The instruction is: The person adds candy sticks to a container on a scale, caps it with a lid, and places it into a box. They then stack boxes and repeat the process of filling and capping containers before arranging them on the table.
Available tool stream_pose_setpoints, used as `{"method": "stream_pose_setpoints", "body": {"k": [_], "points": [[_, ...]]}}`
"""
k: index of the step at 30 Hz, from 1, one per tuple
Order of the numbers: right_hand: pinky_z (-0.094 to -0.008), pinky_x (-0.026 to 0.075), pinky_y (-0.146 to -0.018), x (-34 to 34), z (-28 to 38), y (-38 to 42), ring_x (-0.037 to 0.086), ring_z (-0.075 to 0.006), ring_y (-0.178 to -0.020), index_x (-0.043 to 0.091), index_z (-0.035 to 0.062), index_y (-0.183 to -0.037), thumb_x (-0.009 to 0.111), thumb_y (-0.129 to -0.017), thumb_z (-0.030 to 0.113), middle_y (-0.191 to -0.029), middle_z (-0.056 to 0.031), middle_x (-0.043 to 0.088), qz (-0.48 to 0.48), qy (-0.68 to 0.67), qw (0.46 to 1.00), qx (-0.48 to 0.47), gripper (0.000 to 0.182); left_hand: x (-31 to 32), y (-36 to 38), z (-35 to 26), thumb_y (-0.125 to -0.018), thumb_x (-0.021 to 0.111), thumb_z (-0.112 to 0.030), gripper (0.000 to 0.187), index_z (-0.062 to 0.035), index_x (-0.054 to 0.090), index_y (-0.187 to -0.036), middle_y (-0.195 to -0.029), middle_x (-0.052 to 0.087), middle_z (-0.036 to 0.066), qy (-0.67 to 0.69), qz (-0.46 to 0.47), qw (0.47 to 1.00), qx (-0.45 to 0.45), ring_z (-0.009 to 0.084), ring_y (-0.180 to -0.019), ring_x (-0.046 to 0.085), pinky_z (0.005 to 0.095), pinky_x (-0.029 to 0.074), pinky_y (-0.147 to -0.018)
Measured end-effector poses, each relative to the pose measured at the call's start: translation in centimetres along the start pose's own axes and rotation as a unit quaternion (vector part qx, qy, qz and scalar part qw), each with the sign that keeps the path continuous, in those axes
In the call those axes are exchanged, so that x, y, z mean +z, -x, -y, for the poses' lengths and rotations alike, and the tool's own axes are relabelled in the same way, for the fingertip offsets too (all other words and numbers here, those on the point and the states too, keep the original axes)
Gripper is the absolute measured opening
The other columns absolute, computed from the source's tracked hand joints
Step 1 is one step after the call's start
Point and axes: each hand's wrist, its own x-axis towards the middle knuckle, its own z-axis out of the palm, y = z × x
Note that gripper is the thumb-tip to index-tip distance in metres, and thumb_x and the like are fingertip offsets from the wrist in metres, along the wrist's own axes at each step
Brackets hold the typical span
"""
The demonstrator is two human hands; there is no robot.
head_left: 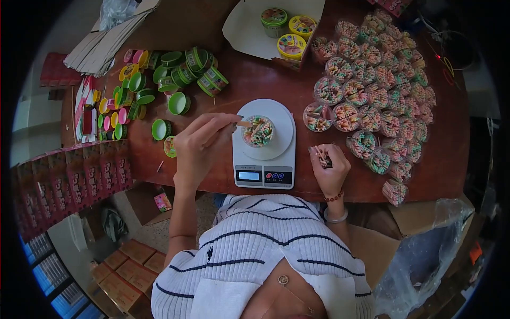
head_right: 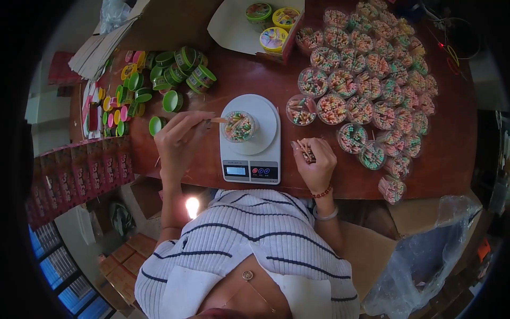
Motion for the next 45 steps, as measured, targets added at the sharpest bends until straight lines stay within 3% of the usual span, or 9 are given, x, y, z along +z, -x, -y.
{"method": "stream_pose_setpoints", "body": {"k": [4,9,13,18,23,26,33,41,45], "points": [[-0.0398,0.054,-0.070,-0.1,0.0,0.1,0.067,-0.0318,-0.073,0.067,0.0006,-0.087,0.082,-0.081,0.002,-0.080,-0.0127,0.070,-0.002,-0.010,1.000,-0.005,0.017,1.6,-0.6,0.8,-0.086,0.077,-0.001,0.025,-0.0081,0.078,-0.110,-0.100,0.075,0.007,-0.035,0.014,0.997,0.068,0.0218,-0.084,0.074,0.0331,0.061,-0.071],[-0.0371,0.053,-0.068,0.1,0.1,0.0,0.067,-0.0290,-0.071,0.066,0.0001,-0.086,0.083,-0.081,0.001,-0.079,-0.0124,0.069,-0.006,0.000,1.000,0.004,0.017,2.4,-1.2,1.6,-0.085,0.076,-0.004,0.031,-0.0070,0.074,-0.116,-0.105,0.070,0.007,-0.030,0.166,0.978,0.122,0.0262,-0.095,0.067,0.0388,0.059,-0.082],[-0.0347,0.053,-0.065,0.1,-0.2,0.1,0.066,-0.0268,-0.070,0.066,-0.0004,-0.086,0.083,-0.083,0.001,-0.079,-0.0120,0.068,-0.015,-0.015,1.000,-0.011,0.017,2.2,-1.5,0.0,-0.086,0.074,-0.004,0.037,-0.0072,0.072,-0.123,-0.113,0.067,0.007,-0.074,0.116,0.980,0.143,0.0276,-0.099,0.064,0.0405,0.055,-0.087],[-0.0359,0.053,-0.064,-0.1,-0.6,0.0,0.066,-0.0281,-0.069,0.064,0.0001,-0.086,0.081,-0.082,0.003,-0.079,-0.0134,0.067,-0.012,-0.022,0.999,-0.044,0.018,9.2,0.6,-5.3,-0.090,0.074,-0.010,0.047,-0.0104,0.066,-0.137,-0.121,0.067,0.016,0.105,0.181,0.974,0.090,0.0339,-0.111,0.068,0.0423,0.058,-0.092],[-0.0371,0.056,-0.069,-1.1,-0.9,1.4,0.071,-0.0327,-0.076,0.067,-0.0017,-0.094,0.075,-0.081,0.005,-0.087,-0.0148,0.068,0.021,-0.002,0.995,0.093,0.017,13.6,1.4,-4.6,-0.090,0.072,-0.015,0.040,-0.0043,0.066,-0.129,-0.109,0.070,0.013,0.085,0.213,0.966,0.123,0.0314,-0.100,0.070,0.0398,0.060,-0.083],[-0.0370,0.058,-0.077,-0.7,-1.4,1.6,0.075,-0.0305,-0.085,0.070,-0.0019,-0.097,0.075,-0.085,0.008,-0.093,-0.0156,0.074,-0.025,-0.047,0.997,0.058,0.016,14.3,2.7,-5.8,-0.081,0.065,-0.008,0.034,0.0001,0.065,-0.113,-0.099,0.068,0.011,0.082,0.118,0.970,0.198,0.0282,-0.096,0.070,0.0375,0.060,-0.079],[-0.0359,0.058,-0.078,-0.6,-1.1,1.3,0.074,-0.0265,-0.083,0.070,-0.0021,-0.095,0.072,-0.088,0.007,-0.091,-0.0131,0.074,-0.024,-0.016,0.999,0.022,0.011,16.1,3.7,-5.8,-0.085,0.071,-0.009,0.028,-0.0020,0.064,-0.110,-0.104,0.069,0.012,0.116,0.057,0.975,0.183,0.0281,-0.093,0.072,0.0376,0.061,-0.074],[-0.0364,0.058,-0.074,-0.2,-2.1,2.0,0.075,-0.0312,-0.086,0.072,-0.0031,-0.100,0.078,-0.083,0.007,-0.097,-0.0159,0.075,-0.020,0.040,0.999,0.025,0.021,15.8,2.5,-5.4,-0.089,0.075,-0.012,0.031,-0.0056,0.061,-0.115,-0.101,0.067,0.015,0.244,0.153,0.957,0.027,0.0372,-0.091,0.070,0.0430,0.059,-0.075],[-0.0398,0.059,-0.080,-0.2,-0.2,1.1,0.075,-0.0324,-0.094,0.073,-0.0026,-0.104,0.078,-0.082,0.007,-0.102,-0.0148,0.076,-0.040,0.064,0.997,-0.004,0.024,14.9,1.8,-4.9,-0.088,0.074,-0.008,0.032,-0.0034,0.061,-0.116,-0.104,0.067,0.017,0.259,0.181,0.947,0.062,0.0396,-0.093,0.071,0.0449,0.060,-0.076]]}}
